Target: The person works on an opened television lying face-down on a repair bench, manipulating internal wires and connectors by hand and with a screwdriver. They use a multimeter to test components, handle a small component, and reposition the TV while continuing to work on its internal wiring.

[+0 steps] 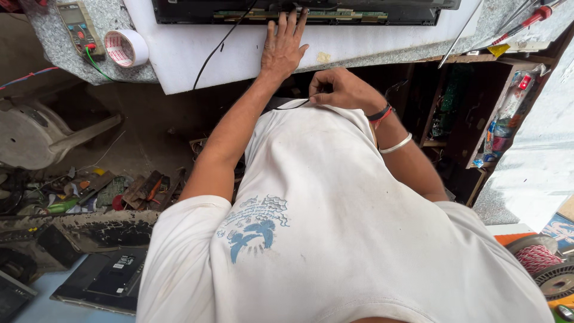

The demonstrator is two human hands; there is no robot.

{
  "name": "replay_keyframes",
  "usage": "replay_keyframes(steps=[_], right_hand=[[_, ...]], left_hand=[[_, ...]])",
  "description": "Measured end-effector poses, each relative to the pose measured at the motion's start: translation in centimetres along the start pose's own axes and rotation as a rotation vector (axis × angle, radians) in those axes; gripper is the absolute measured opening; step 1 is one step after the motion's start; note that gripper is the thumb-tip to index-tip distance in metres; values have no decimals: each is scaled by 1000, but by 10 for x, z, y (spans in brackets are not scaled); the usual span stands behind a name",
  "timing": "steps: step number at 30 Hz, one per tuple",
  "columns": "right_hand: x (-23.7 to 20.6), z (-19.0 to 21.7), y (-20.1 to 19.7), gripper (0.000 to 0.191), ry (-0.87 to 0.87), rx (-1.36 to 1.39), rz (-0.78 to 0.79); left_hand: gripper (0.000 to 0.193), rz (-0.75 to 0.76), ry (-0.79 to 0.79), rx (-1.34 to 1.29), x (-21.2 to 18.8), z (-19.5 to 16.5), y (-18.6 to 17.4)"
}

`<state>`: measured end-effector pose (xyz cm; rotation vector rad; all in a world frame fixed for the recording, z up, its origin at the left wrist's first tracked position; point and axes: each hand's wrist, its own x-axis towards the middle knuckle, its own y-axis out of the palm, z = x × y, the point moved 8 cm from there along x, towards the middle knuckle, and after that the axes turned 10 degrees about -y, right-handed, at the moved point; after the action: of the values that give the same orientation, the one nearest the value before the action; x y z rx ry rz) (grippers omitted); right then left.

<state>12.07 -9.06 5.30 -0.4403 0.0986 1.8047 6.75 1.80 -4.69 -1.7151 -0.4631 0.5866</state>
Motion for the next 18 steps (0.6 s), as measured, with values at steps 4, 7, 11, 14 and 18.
replay_keyframes(steps=[4,7,11,14,18], right_hand=[[-5,-4,-5,15,46,54,-59],[-11,-13,-7,15,123,72,-95],[-14,-16,-9,15,104,155,-140],[-15,-20,-9,15,124,161,-144],[-16,-23,-7,15,119,139,-155]], left_hand=[[84,-202,29,52,-5,6,-13],[80,-18,-9,-51,-2,13,-2],[75,153,-28,-134,1,15,7],[79,65,-32,-139,1,17,2],[86,48,-121,-122,-2,26,6]])
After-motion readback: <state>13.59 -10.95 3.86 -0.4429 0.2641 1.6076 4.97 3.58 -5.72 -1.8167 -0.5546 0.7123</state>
